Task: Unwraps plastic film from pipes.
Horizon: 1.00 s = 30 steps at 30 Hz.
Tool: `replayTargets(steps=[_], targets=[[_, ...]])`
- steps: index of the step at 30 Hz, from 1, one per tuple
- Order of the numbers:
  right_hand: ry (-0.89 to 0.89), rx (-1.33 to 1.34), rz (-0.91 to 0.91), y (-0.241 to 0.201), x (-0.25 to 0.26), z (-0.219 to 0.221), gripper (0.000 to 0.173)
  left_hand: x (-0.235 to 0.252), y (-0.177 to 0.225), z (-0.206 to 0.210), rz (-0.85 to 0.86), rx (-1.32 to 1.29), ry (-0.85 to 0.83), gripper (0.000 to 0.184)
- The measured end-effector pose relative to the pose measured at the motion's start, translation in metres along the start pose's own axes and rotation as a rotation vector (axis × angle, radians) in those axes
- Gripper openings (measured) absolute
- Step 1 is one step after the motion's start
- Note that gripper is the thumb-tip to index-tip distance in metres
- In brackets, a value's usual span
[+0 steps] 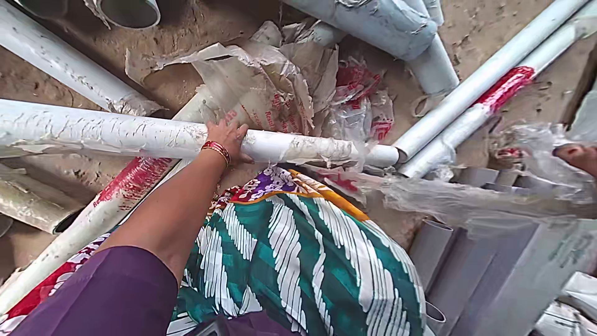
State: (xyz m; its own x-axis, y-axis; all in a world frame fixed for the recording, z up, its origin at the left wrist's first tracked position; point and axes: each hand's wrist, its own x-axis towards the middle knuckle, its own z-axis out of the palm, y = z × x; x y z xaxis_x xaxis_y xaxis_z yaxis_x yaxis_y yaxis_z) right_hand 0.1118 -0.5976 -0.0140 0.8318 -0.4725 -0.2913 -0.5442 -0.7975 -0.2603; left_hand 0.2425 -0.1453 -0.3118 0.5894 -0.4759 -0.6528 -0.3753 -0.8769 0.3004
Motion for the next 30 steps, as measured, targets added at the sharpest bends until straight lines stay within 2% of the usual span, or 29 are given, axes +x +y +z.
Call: replayTargets(steps=[1, 3, 5, 8, 10, 13, 16, 18, 21, 26, 30], targets=[[0.035, -0.158, -0.022, -0.007, 0.0, 0.01, 0.038, -0.003, -0.001, 0.002, 0.007, -0.004, 0.031, 0.1], [-0.045, -0.444, -0.073, -0.04, 0.005, 0.043, 0.059, -0.014, -0.003, 0.01, 0.061, -0.005, 0.1, 0.092], [-0.21, -0.571, -0.096, -0.069, 0.021, 0.095, 0.067, -0.02, -0.006, 0.015, 0.101, -0.006, 0.148, 0.087], [-0.529, -0.665, -0.214, -0.105, 0.031, 0.196, 0.076, -0.019, -0.003, 0.01, 0.072, -0.023, 0.056, 0.089], [-0.656, -0.737, -0.339, -0.134, 0.022, 0.25, 0.073, -0.009, -0.004, -0.003, 0.053, -0.027, -0.004, 0.09], [-0.654, -0.727, -0.49, -0.157, 0.008, 0.301, 0.055, -0.002, -0.007, -0.011, 0.085, -0.042, -0.015, 0.085], [-0.728, -0.721, -0.649, -0.161, 0.021, 0.313, 0.023, -0.004, -0.009, -0.007, 0.072, 0.001, -0.035, 0.093], [-0.819, -0.719, -0.742, -0.154, 0.035, 0.312, 0.022, -0.004, -0.007, -0.004, 0.074, 0.026, -0.036, 0.102], [-0.734, -0.624, -0.776, -0.134, 0.051, 0.305, 0.029, 0.003, -0.011, -0.006, 0.069, 0.016, -0.049, 0.107], [-0.468, -0.444, -0.498, -0.059, 0.07, 0.269, 0.031, 0.016, -0.021, -0.023, 0.084, -0.08, -0.068, 0.107], [-0.282, -0.458, -0.221, -0.012, 0.067, 0.236, 0.035, 0.027, -0.034, -0.027, 0.166, -0.206, 0.006, 0.09]])
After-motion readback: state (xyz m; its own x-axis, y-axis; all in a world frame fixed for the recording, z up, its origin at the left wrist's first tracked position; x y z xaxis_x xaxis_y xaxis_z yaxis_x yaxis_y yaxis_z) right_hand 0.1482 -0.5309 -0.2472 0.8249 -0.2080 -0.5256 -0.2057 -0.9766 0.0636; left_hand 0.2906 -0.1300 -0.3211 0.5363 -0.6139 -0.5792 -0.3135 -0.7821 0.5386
